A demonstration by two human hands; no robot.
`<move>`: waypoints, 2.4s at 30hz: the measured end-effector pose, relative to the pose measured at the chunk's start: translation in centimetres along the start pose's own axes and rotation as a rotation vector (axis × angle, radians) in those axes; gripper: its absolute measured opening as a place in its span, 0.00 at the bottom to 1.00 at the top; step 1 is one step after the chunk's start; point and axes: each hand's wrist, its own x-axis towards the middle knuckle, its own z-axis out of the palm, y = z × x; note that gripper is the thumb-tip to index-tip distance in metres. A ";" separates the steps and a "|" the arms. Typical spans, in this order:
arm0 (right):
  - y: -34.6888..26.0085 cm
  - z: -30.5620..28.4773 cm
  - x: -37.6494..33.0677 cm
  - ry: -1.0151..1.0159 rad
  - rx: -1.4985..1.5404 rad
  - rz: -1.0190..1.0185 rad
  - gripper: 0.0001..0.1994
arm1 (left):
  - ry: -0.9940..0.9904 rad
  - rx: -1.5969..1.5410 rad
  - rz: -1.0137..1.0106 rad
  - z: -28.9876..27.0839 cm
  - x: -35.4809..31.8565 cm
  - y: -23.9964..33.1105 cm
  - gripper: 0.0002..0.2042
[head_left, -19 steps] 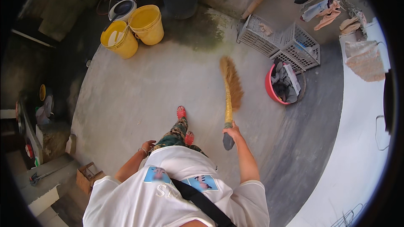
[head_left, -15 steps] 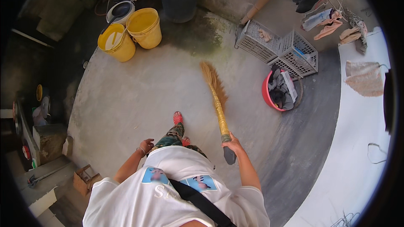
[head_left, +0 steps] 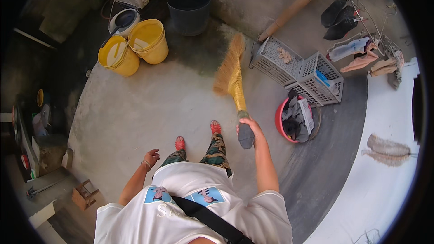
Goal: The person sweeps a concrete floor with a traditional straw broom, moving from an outdoor area into an indoor room. They sweep around various objects like buckets and crates, then proceed down a short flight of stairs and into a hallway.
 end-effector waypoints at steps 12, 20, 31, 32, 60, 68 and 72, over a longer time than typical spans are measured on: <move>-15.5 -6.5 14.5 -0.254 0.956 0.069 0.17 | -0.017 0.042 0.063 13.8 1.0 5.2 0.18; -13.3 -0.7 6.7 -0.026 0.153 -0.064 0.16 | 0.028 -0.235 0.006 16.7 0.4 6.8 0.20; -23.5 -12.0 17.7 -0.032 0.314 0.067 0.13 | 0.061 -0.306 -0.010 16.9 -0.3 8.4 0.20; -24.3 -11.0 17.9 -0.038 0.440 0.057 0.13 | 0.074 -0.295 -0.017 16.8 -0.4 8.0 0.20; -12.3 -4.2 5.4 -0.270 -1.425 0.085 0.48 | 0.179 -0.318 -0.023 21.7 -1.9 3.6 0.19; -3.9 -3.2 13.9 -0.168 -1.274 0.061 0.50 | 0.282 -0.440 0.000 23.0 -4.4 -1.7 0.18; 2.0 -1.1 9.2 -0.305 -1.346 0.222 0.50 | 0.342 -0.587 -0.057 24.8 -6.8 -6.1 0.18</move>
